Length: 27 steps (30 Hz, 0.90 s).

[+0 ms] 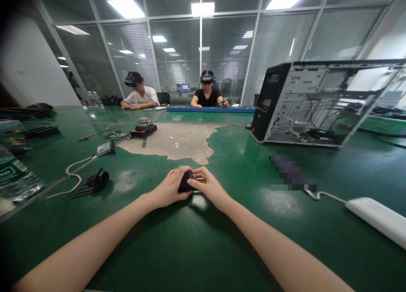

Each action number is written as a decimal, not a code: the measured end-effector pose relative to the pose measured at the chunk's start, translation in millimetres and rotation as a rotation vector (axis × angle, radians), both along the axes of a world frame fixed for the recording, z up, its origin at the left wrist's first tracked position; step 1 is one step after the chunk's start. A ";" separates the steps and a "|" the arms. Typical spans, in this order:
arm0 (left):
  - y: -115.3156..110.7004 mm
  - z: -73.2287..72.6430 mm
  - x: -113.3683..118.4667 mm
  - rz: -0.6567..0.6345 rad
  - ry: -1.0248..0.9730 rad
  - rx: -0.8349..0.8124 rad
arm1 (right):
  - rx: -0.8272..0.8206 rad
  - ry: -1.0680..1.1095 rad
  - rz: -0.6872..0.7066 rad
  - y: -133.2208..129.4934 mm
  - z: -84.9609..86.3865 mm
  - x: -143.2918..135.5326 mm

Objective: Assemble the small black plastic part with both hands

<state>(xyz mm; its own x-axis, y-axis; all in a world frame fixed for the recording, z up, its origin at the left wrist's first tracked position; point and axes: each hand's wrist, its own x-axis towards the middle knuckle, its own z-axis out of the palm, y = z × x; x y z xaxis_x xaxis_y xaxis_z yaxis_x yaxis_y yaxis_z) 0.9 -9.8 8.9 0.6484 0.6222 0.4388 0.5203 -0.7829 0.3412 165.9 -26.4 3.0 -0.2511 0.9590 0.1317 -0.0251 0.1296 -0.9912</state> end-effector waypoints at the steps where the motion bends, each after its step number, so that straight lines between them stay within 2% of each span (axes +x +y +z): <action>1: 0.1 -0.3 0.1 0.002 -0.001 0.000 | -0.008 -0.016 -0.009 0.2 0.1 -0.1; 9: 0.8 -1.2 0.4 0.007 0.003 0.002 | 0.000 0.047 0.099 -1.8 1.3 4.8; 19: 1.7 -2.0 0.3 0.006 -0.004 -0.010 | -0.020 -0.025 -0.022 0.9 -1.8 1.4; 24: 1.6 -1.9 1.0 0.006 -0.011 -0.017 | -0.002 0.042 0.073 -0.7 -0.8 4.3; 27: 1.4 -1.2 1.2 0.008 -0.014 -0.017 | 0.017 0.073 0.078 -2.2 0.7 4.3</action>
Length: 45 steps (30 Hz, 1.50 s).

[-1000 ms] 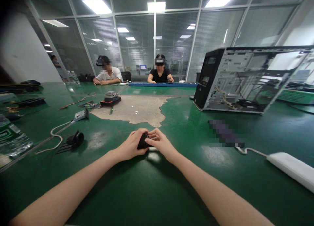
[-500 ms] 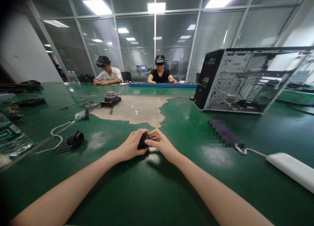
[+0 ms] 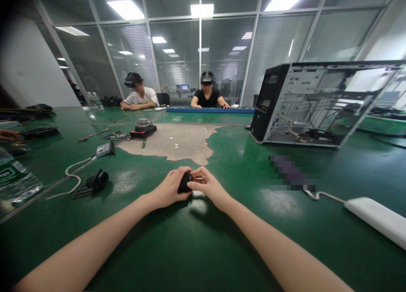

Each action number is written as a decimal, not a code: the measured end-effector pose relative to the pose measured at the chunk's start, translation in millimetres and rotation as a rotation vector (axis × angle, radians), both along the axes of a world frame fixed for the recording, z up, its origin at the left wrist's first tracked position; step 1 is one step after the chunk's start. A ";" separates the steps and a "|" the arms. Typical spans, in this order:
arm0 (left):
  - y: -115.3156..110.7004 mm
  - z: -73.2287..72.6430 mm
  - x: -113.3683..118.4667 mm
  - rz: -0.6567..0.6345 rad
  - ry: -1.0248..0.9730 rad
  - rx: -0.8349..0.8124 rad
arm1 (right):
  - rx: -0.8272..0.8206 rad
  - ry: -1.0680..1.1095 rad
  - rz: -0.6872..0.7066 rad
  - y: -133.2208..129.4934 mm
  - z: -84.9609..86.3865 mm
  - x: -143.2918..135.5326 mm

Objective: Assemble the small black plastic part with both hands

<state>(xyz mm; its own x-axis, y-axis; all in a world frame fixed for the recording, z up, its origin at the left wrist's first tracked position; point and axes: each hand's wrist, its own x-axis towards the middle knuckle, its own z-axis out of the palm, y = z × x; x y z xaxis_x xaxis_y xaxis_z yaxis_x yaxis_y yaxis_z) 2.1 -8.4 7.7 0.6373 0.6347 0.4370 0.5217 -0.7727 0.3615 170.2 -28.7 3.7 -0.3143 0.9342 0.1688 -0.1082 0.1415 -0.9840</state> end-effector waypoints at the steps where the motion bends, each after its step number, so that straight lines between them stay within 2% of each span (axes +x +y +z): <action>1: -0.1 0.3 0.0 -0.001 0.000 0.001 | 0.004 0.000 -0.008 -0.1 0.2 -0.4; 8: -0.5 0.5 -0.9 -0.005 0.004 -0.001 | -0.013 -0.110 -0.108 3.3 -2.8 -3.8; 15: 0.1 -1.3 -0.8 -0.001 0.009 0.013 | 0.005 -0.032 -0.010 -0.8 1.2 -1.4; 24: 0.1 -0.1 -0.7 -0.007 0.010 0.009 | -0.033 -0.081 -0.108 3.1 -2.5 -4.4; 30: 0.7 -1.2 0.3 -0.004 0.001 0.012 | -0.015 -0.025 -0.010 -0.1 2.2 -2.5; 41: -0.4 0.7 -0.1 -0.002 0.001 0.002 | -0.019 -0.102 -0.099 3.5 -4.1 -3.1; 45: -1.0 1.3 -0.1 -0.004 0.002 -0.007 | -0.018 -0.059 -0.009 2.0 -1.3 -1.0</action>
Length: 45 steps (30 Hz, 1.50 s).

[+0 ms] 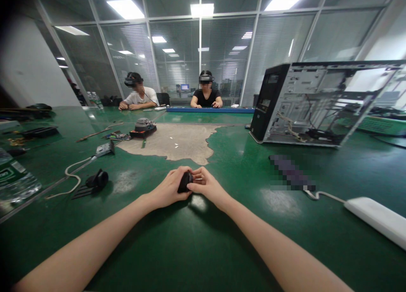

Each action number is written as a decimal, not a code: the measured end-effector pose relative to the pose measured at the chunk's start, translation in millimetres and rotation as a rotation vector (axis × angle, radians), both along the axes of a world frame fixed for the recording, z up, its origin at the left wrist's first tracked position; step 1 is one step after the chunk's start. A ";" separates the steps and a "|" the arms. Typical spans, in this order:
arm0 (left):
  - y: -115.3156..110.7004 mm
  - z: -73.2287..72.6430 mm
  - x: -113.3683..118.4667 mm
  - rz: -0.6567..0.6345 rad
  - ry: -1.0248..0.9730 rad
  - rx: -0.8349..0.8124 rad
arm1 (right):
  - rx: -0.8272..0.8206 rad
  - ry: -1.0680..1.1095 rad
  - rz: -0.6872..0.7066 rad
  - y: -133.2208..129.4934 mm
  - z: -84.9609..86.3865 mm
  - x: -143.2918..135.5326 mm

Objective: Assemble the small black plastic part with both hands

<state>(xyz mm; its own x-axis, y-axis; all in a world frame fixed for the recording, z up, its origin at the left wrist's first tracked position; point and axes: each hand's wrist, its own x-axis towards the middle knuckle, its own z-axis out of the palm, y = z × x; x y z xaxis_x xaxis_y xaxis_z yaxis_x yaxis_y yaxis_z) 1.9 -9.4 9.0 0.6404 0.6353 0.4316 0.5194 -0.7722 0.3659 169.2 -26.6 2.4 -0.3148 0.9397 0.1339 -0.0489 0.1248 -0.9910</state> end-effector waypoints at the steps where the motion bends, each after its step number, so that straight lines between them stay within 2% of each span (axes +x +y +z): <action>1: -0.1 0.0 0.0 0.001 -0.001 0.000 | 0.003 0.018 0.023 -0.6 0.9 0.6; 6: 0.3 -1.3 -0.1 0.007 0.004 0.014 | 0.026 0.046 0.005 -1.3 1.5 0.6; 12: 1.3 -2.0 0.0 -0.001 0.004 0.016 | -0.008 -0.030 -0.074 1.6 -1.2 -1.9; 19: 0.0 -0.8 0.3 0.002 0.001 0.015 | 0.010 0.033 0.024 -1.0 1.9 1.3; 27: 0.1 0.1 -0.6 0.003 -0.001 0.000 | -0.020 -0.040 -0.087 0.7 1.0 -2.8; 34: 0.1 -0.5 0.1 0.002 0.003 0.013 | 0.007 0.031 0.022 -1.6 2.5 0.6; 42: -0.2 0.1 0.1 0.004 -0.001 0.004 | -0.011 -0.022 -0.074 2.3 -2.3 -1.9; 45: -0.3 0.0 0.1 0.005 -0.003 0.006 | -0.014 -0.027 -0.048 2.2 -1.5 -0.5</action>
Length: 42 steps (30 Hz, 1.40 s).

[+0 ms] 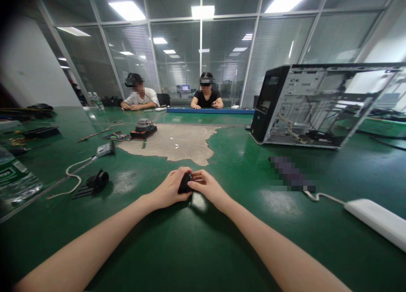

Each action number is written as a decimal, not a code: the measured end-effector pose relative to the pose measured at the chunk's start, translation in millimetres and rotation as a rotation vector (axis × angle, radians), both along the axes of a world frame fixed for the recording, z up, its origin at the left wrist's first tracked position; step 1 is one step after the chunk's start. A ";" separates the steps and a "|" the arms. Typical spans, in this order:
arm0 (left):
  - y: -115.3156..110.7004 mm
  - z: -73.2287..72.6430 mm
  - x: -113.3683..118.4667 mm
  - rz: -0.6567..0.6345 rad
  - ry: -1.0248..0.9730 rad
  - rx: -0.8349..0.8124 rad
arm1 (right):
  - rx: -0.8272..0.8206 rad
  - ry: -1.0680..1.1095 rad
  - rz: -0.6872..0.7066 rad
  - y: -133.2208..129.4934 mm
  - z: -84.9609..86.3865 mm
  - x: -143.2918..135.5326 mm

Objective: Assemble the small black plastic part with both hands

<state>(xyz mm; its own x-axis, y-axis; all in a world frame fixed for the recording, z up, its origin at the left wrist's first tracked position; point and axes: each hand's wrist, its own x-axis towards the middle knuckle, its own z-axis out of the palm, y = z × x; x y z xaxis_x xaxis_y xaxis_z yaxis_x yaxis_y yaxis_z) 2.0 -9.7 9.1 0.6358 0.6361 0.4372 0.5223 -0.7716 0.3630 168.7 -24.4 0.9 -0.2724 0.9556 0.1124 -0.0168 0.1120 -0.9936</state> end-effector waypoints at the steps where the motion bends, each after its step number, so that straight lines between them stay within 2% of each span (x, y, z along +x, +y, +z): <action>1: 0.0 -0.1 0.1 0.001 0.001 0.001 | 0.004 0.012 0.024 -0.7 0.8 0.6; 4: -0.1 -0.2 0.1 0.002 0.003 0.006 | 0.019 0.059 0.073 -3.4 3.4 1.7; 14: 0.3 0.1 0.0 0.002 0.013 0.017 | 0.007 -0.012 -0.022 -0.7 0.5 -1.0; 20: 0.4 -0.4 -0.1 -0.002 0.014 0.018 | 0.021 0.063 0.077 -2.9 3.4 1.7; 29: 1.0 -1.0 -1.0 -0.002 0.013 0.010 | -0.001 0.006 -0.021 0.6 -0.4 -0.9; 36: 1.0 -1.0 -0.1 0.001 0.018 0.010 | 0.028 0.061 0.072 -1.9 1.1 2.3; 42: 0.7 -0.4 0.1 0.001 0.016 0.007 | 0.029 0.037 0.009 -1.1 -1.3 0.4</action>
<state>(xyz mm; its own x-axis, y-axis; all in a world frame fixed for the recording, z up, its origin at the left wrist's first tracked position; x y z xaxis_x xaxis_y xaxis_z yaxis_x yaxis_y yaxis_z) 2.1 -9.1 8.7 0.6421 0.6341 0.4309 0.5292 -0.7733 0.3492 169.0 -25.5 -0.5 -0.2764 0.9493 0.1499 -0.0547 0.1402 -0.9886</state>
